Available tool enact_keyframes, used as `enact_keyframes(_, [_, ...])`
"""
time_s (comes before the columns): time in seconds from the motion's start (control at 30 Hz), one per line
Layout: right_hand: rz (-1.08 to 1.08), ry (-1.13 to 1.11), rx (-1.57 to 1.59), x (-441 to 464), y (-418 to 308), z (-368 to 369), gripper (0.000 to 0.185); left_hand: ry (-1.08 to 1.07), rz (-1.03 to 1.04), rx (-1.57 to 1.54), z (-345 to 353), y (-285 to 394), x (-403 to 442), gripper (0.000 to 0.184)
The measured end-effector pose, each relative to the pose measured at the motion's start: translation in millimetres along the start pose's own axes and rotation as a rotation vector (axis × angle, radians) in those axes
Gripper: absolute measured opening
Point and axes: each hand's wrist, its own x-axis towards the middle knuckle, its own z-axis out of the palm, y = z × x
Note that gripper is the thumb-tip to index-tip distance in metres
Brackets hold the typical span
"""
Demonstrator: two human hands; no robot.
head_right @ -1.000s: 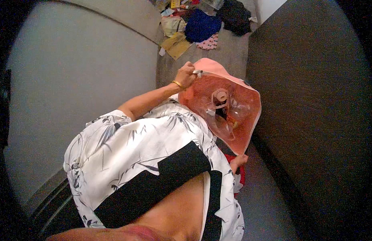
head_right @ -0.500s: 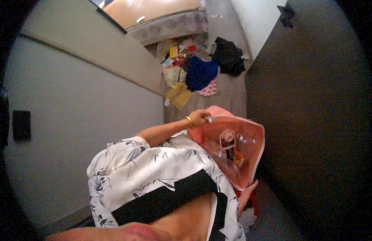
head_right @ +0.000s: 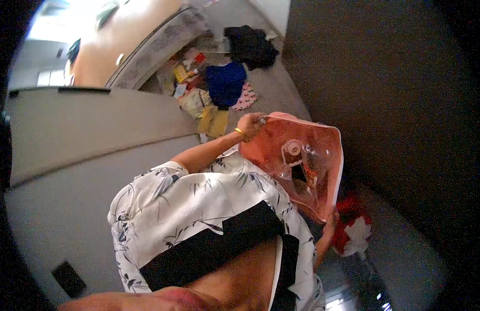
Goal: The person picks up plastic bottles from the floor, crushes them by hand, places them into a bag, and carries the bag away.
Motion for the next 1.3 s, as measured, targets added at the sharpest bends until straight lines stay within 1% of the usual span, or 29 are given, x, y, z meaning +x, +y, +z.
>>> enact_keyframes(0.07, [0.115, 0.003, -0.077, -21, 14, -14, 0.052, 0.077, 0.144, 0.049, 20, -26, 21, 0.022])
enact_keyframes(0.1, [0.166, 0.001, -0.109, -33, 22, -19, 0.052, 0.117, 0.212, 0.071, 21, -26, 20, 0.022])
enact_keyframes(0.13, [0.188, 0.002, -0.112, -46, 29, -21, 0.052, 0.012, 0.198, 0.089, 23, -25, 21, 0.022])
enact_keyframes(0.17, [0.176, 0.023, -0.061, -56, 29, -24, 0.052, 0.037, 0.245, 0.024, 23, -17, 24, 0.022])
enact_keyframes(0.23, [0.021, 0.116, 0.198, -97, 47, -26, 0.043, 0.068, 0.345, -0.085, 34, -5, 15, 0.023])
enact_keyframes(0.27, [-0.003, 0.158, 0.284, -118, 57, -28, 0.042, 0.039, 0.439, -0.036, 37, -2, 9, 0.023])
enact_keyframes(0.33, [0.232, 0.371, 0.188, -144, 74, -19, 0.038, -0.121, 0.447, 0.01, 57, -8, 6, 0.024])
enact_keyframes(0.37, [0.153, 0.404, 0.23, -161, 83, -15, 0.038, -0.205, 0.452, 0.033, 70, -13, 4, 0.025])
enact_keyframes(0.4, [0.067, 0.417, 0.209, -154, 39, -43, 0.037, -0.231, 0.416, 0.034, 71, 0, 39, 0.026])
enact_keyframes(0.47, [0.064, 0.472, 0.206, -186, 22, -53, 0.036, -0.294, 0.424, 0.079, 83, -2, 46, 0.028])
enact_keyframes(0.5, [0.137, 0.495, 0.183, -202, -1, -59, 0.035, -0.323, 0.424, 0.104, 88, -5, 42, 0.03])
enact_keyframes(0.53, [0.209, 0.519, 0.163, -214, -12, -62, 0.034, -0.458, 0.319, 0.128, 63, 34, 26, 0.027])
enact_keyframes(0.63, [0.157, 0.604, 0.345, -234, 19, -58, 0.031, -0.564, 0.348, 0.092, 68, 50, 25, 0.021])
enact_keyframes(0.67, [-0.213, 0.758, 0.079, -233, 43, -55, 0.032, -0.603, 0.352, 0.07, 74, 48, 26, 0.019])
enact_keyframes(0.7, [-0.579, 0.88, -0.209, -226, 83, -50, 0.032, -0.65, 0.353, 0.033, 80, 47, 28, 0.017])
enact_keyframes(0.77, [-0.471, 0.784, -0.453, -259, 85, -51, 0.029, -0.776, 0.338, -0.067, 92, 45, 35, 0.013])
enact_keyframes(0.8, [-0.003, 0.611, -0.348, -277, 44, -43, 0.025, -0.867, 0.303, -0.146, 98, 44, 38, 0.011])
enact_keyframes(0.87, [0.095, 0.835, 0.07, -292, 41, -13, 0.023, -1.056, 0.196, -0.272, 108, 43, 37, 0.008])
enact_keyframes(0.9, [0.426, 0.849, 0.551, -297, 80, 15, 0.023, -1.113, 0.186, -0.255, 112, 40, 33, 0.007])
enact_keyframes(0.93, [0.489, 0.474, 0.035, -325, 20, -15, 0.021, -1.086, 0.352, -0.173, 134, 23, 37, 0.009])
enact_keyframes(0.97, [0.3, 0.863, 0.507, -336, 30, 3, 0.022, -1.076, 0.493, -0.061, 159, -12, 56, 0.011])
enact_keyframes(1.0, [0.079, 0.816, 0.482, -359, 24, -4, 0.021, -1.051, 0.634, 0.047, 184, -47, 73, 0.012])
enact_keyframes(1.03, [0.175, 0.871, 0.615, -375, 38, 7, 0.02, -1.048, 0.76, 0.199, 207, -63, 74, 0.014])
enact_keyframes(1.07, [0.256, 0.908, 0.749, -387, 54, 19, 0.02, -0.923, 1.155, 0.375, 210, -49, 44, 0.017])
enact_keyframes(1.1, [0.335, 0.949, 0.873, -364, 55, 18, 0.02, -0.761, 1.543, 0.511, 228, -9, 42, 0.022])
enact_keyframes(1.17, [0.364, 1.036, 0.854, -367, 9, 33, 0.019, -0.596, 1.747, 0.61, 221, 10, 66, 0.029])
enact_keyframes(1.2, [0.382, 1.059, 0.838, -361, -8, 30, 0.019, -0.658, 1.574, 0.601, 233, 16, 73, 0.032])
enact_keyframes(1.27, [0.475, 1.211, 1.016, -354, 2, 53, 0.022, -0.891, 1.31, 0.62, 252, 32, 69, 0.034])
enact_keyframes(1.3, [0.51, 1.289, 1.106, -355, 12, 66, 0.024, -1.069, 1.208, 0.647, 245, 70, 28, 0.035])
